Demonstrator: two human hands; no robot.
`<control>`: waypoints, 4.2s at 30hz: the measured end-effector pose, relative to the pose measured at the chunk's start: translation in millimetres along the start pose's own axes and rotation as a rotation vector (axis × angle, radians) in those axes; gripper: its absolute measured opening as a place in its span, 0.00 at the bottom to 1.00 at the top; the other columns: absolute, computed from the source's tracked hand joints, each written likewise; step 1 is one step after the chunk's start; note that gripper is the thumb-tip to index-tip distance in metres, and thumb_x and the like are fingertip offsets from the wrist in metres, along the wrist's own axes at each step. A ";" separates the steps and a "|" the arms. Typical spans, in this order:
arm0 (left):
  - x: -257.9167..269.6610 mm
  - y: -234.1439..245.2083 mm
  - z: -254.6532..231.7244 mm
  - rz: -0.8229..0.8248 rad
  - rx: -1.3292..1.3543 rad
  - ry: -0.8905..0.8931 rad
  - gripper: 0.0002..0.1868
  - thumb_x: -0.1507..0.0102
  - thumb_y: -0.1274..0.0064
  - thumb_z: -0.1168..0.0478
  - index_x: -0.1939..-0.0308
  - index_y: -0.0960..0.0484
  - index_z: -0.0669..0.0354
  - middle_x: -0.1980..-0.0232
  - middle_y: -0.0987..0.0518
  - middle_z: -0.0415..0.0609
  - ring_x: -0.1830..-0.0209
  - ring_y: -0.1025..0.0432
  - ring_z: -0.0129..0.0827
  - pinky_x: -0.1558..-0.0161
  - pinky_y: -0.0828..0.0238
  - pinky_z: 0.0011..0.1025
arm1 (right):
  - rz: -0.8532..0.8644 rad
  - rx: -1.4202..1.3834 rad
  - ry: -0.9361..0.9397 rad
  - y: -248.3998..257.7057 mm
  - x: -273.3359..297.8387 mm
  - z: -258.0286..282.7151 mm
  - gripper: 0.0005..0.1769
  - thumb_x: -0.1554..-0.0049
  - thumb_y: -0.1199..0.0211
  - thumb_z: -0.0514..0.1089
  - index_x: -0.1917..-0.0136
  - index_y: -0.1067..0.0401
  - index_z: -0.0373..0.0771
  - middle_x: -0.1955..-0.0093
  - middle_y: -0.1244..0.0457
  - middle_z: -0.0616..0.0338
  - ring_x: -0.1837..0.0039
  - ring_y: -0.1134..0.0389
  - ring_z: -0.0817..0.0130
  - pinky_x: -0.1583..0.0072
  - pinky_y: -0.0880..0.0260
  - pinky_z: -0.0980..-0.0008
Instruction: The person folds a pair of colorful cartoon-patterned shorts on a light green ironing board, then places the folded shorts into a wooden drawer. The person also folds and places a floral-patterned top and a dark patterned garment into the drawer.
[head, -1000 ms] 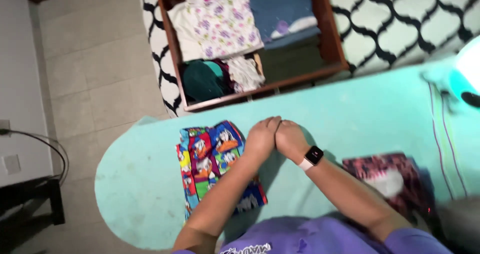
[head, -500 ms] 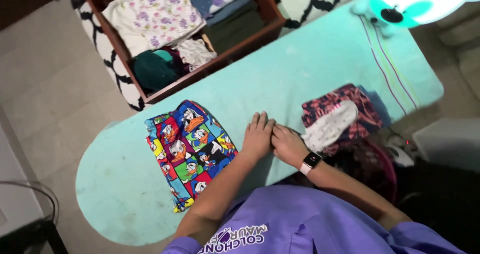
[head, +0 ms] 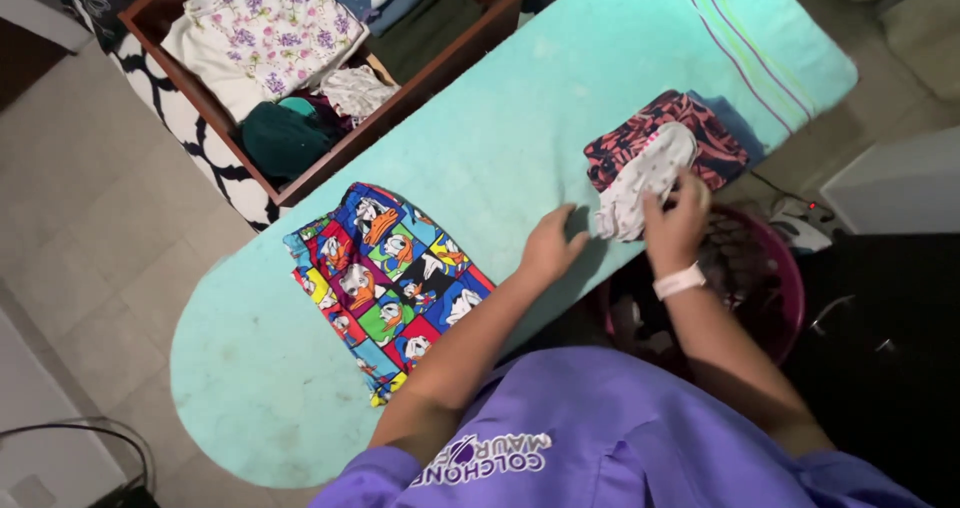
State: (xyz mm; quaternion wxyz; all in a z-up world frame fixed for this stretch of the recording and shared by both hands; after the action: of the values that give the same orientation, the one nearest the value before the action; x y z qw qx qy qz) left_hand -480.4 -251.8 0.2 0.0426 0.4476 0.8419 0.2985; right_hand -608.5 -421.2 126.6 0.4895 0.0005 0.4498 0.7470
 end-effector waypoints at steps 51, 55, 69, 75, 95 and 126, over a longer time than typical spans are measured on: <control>-40.3 7.4 -16.5 0.016 0.636 0.219 0.26 0.33 0.47 0.34 0.45 0.16 0.47 0.53 0.15 0.56 0.48 0.22 0.46 0.42 0.27 0.44 | 0.192 0.169 0.448 -60.2 14.0 63.8 0.28 0.50 0.33 0.46 0.35 0.25 0.45 0.42 0.33 0.54 0.42 0.30 0.52 0.41 0.31 0.55; -44.6 35.6 27.6 -0.146 0.438 0.267 0.23 0.37 0.46 0.47 0.45 0.19 0.57 0.50 0.18 0.65 0.43 0.24 0.57 0.40 0.30 0.51 | 0.323 -0.009 0.494 -51.8 21.6 84.4 0.34 0.48 0.33 0.55 0.30 0.28 0.44 0.34 0.34 0.54 0.34 0.32 0.54 0.34 0.33 0.56; 10.9 104.6 -42.3 -0.586 0.154 -0.308 0.27 0.44 0.50 0.70 0.38 0.25 0.65 0.43 0.24 0.65 0.37 0.30 0.62 0.30 0.39 0.50 | 0.026 0.662 0.403 -52.1 10.2 25.2 0.45 0.57 0.38 0.41 0.24 0.32 0.42 0.42 0.34 0.44 0.52 0.29 0.49 0.56 0.24 0.52; -61.5 -19.1 29.1 -0.085 0.331 0.070 0.17 0.35 0.54 0.57 0.45 0.16 0.41 0.47 0.15 0.43 0.39 0.24 0.42 0.33 0.31 0.43 | 0.365 0.612 0.057 -38.9 -46.6 -9.4 0.45 0.50 0.39 0.49 0.19 0.39 0.56 0.54 0.31 0.52 0.53 0.25 0.50 0.52 0.23 0.45; -73.3 145.1 -63.5 0.074 0.752 0.198 0.32 0.32 0.65 0.40 0.36 0.23 0.56 0.34 0.23 0.60 0.29 0.32 0.55 0.26 0.40 0.51 | 0.294 -0.108 0.431 -31.1 -96.5 176.7 0.31 0.45 0.29 0.61 0.33 0.25 0.46 0.46 0.32 0.52 0.42 0.28 0.53 0.44 0.26 0.60; -229.4 375.8 125.9 -0.511 1.697 0.222 0.57 0.51 0.51 0.26 0.27 0.31 0.59 0.27 0.29 0.62 0.26 0.35 0.54 0.25 0.39 0.53 | 1.068 -0.323 -0.090 -415.7 -315.3 216.7 0.26 0.45 0.41 0.42 0.33 0.32 0.40 0.45 0.30 0.56 0.46 0.28 0.63 0.45 0.27 0.64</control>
State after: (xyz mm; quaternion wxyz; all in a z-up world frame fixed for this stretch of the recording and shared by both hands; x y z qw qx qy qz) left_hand -27.3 -213.8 55.5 -0.3196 0.0955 0.8528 -0.4019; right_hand -44.9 -458.1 114.7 0.0559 0.1850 0.2457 0.9499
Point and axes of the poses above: each hand's wrist, its own x-axis away from the middle knuckle, its own y-axis out of the back of the hand, z = x × y, the point moved 10 cm from there along -x, towards the middle knuckle
